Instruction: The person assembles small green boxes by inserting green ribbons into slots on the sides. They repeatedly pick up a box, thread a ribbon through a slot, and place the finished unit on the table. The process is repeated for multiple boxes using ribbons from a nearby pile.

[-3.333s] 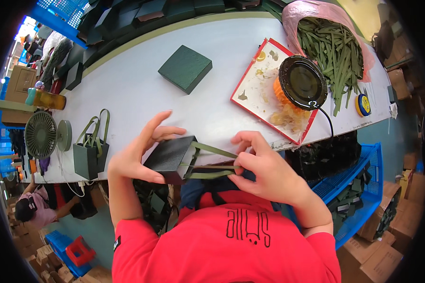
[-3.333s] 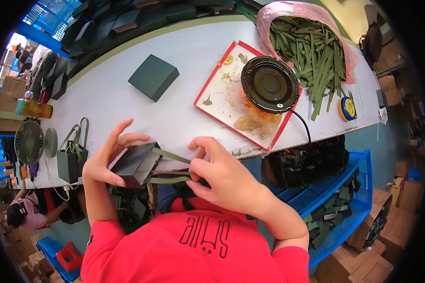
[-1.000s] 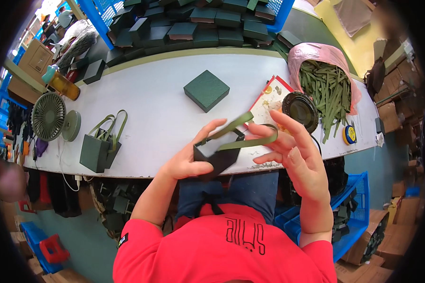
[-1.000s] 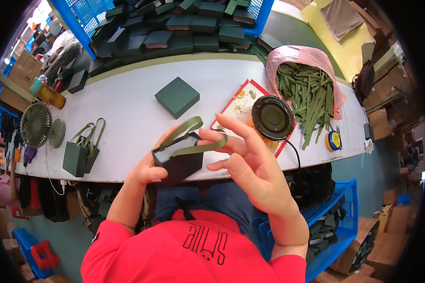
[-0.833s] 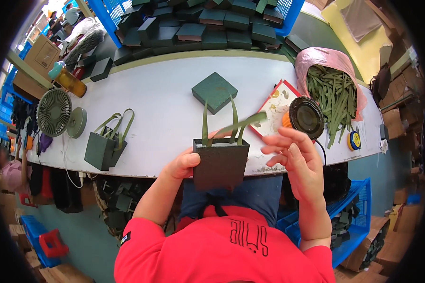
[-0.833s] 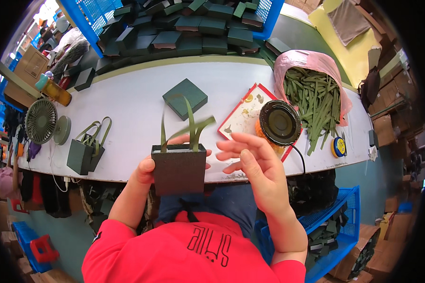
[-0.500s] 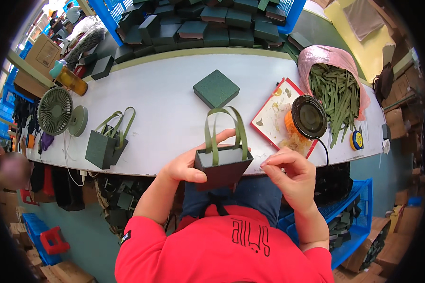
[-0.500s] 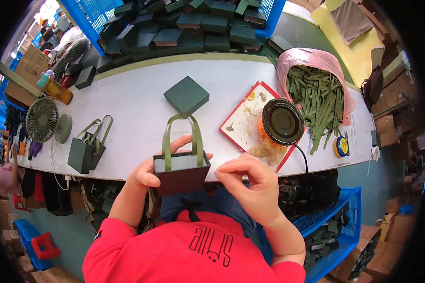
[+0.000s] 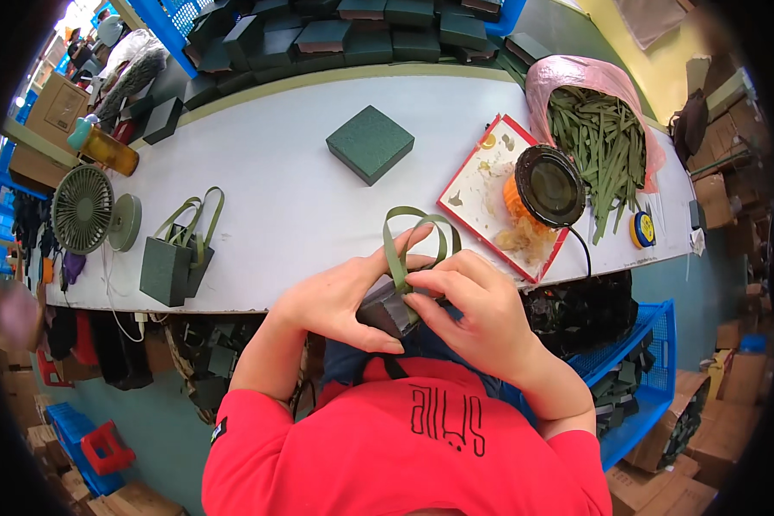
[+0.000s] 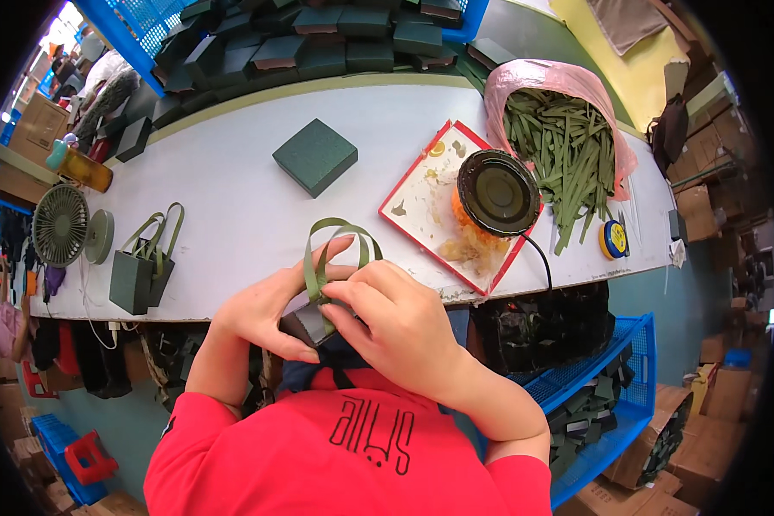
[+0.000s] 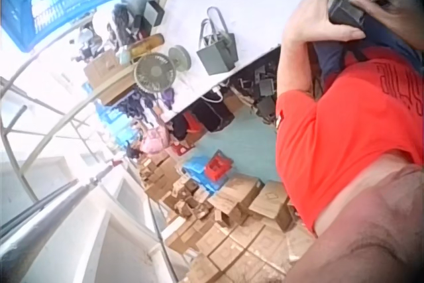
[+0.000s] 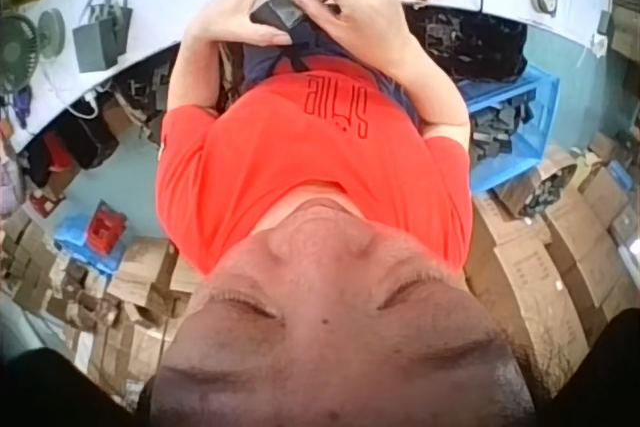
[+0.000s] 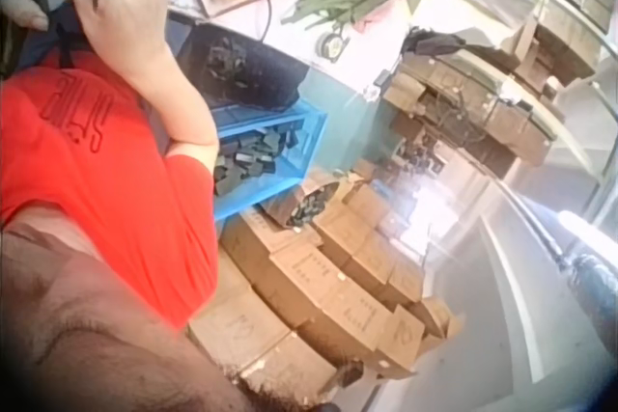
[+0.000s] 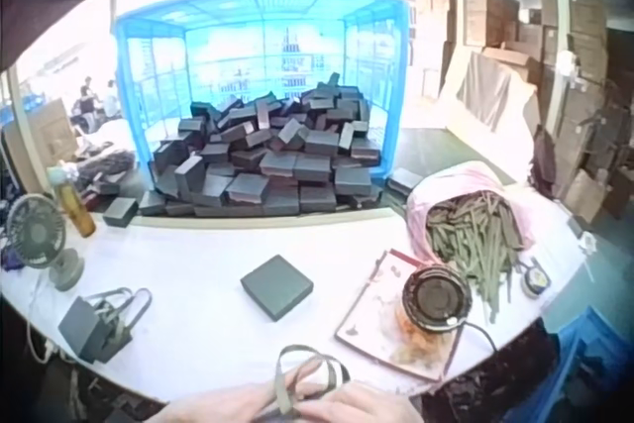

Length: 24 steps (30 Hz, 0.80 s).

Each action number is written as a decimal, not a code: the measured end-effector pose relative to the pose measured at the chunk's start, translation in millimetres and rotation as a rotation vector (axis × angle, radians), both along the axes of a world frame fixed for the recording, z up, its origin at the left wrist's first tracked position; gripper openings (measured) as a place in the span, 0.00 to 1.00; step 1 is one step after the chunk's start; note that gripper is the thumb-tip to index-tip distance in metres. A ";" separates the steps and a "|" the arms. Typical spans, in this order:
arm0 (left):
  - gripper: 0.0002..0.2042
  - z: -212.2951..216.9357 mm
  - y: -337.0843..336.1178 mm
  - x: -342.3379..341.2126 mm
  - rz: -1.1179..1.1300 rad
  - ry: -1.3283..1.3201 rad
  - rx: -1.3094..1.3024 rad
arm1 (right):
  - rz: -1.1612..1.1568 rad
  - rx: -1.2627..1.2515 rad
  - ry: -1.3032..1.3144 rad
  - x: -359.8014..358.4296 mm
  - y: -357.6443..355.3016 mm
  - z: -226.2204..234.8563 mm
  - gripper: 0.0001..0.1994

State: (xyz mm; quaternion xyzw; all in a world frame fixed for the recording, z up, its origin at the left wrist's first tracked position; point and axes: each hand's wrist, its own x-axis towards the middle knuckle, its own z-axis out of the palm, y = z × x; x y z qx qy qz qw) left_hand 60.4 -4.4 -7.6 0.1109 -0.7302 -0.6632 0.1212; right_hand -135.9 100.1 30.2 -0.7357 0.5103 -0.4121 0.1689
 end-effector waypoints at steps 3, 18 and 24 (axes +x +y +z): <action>0.62 -4.0 -2.2 0.3 0.002 -0.011 -0.063 | -0.006 -0.052 0.073 1.3 -1.9 0.2 0.10; 0.63 -6.7 -3.7 -1.7 -0.044 -0.048 0.124 | 0.082 -0.042 0.122 -3.5 -8.6 0.5 0.07; 0.61 -9.6 -5.8 -1.0 -0.013 -0.034 0.187 | -0.124 0.062 -0.077 -7.6 -5.7 1.9 0.06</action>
